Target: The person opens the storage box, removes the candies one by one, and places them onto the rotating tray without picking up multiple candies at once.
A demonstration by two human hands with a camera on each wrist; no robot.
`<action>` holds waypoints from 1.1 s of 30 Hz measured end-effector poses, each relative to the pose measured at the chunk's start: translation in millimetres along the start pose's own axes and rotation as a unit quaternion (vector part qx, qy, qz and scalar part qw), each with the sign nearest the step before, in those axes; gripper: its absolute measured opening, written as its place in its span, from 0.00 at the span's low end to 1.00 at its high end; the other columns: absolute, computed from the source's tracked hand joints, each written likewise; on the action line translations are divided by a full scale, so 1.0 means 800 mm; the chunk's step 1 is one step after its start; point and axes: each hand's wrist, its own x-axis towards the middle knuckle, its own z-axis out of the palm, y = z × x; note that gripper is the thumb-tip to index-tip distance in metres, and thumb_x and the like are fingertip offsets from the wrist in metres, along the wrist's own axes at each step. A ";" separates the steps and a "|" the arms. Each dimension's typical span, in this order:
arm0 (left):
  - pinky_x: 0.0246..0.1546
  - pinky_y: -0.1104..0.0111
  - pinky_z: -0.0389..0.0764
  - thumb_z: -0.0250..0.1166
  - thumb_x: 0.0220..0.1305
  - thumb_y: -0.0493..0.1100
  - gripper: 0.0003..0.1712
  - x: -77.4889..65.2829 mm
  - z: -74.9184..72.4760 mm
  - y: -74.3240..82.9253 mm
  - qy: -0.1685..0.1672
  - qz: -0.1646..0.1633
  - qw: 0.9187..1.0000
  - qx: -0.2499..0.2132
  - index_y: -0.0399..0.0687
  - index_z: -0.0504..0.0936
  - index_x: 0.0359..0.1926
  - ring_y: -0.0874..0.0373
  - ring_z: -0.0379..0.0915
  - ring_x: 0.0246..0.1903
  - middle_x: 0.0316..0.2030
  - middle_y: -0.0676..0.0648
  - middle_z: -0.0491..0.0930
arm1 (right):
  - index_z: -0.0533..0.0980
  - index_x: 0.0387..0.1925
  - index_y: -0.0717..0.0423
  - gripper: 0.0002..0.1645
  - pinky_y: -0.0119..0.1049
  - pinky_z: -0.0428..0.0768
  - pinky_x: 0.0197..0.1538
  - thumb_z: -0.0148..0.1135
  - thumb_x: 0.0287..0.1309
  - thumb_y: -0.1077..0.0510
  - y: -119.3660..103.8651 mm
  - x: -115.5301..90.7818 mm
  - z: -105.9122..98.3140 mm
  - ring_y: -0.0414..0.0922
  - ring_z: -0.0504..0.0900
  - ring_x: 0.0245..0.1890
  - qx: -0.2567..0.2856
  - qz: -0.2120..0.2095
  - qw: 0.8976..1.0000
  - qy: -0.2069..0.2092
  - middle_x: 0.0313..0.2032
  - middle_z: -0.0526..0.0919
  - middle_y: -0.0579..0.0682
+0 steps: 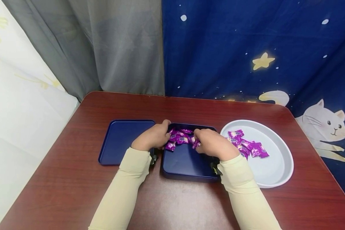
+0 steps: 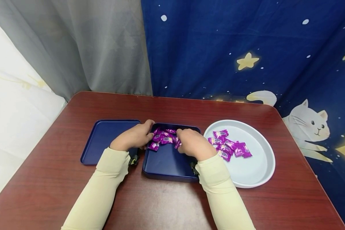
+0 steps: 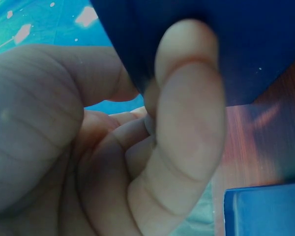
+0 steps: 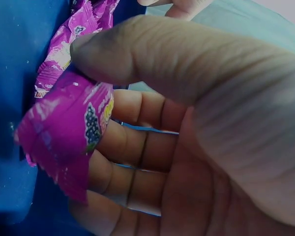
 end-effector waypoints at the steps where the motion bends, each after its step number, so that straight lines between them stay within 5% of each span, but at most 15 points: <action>1: 0.27 0.64 0.77 0.49 0.70 0.43 0.30 0.000 0.000 0.000 0.000 0.000 1.000 0.000 0.43 0.51 0.69 0.57 0.76 0.16 0.21 0.44 0.79 | 0.74 0.36 0.56 0.16 0.42 0.77 0.37 0.69 0.46 0.56 0.000 0.000 0.000 0.46 0.73 0.28 0.001 -0.001 1.000 0.000 0.26 0.77 0.49; 33: 0.26 0.64 0.78 0.49 0.70 0.41 0.29 -0.001 -0.002 0.000 0.001 0.011 1.000 0.003 0.42 0.52 0.68 0.58 0.76 0.16 0.24 0.44 0.79 | 0.72 0.31 0.57 0.14 0.44 0.76 0.37 0.69 0.44 0.58 0.016 -0.018 -0.016 0.47 0.73 0.27 -0.005 -0.033 0.998 0.048 0.24 0.75 0.49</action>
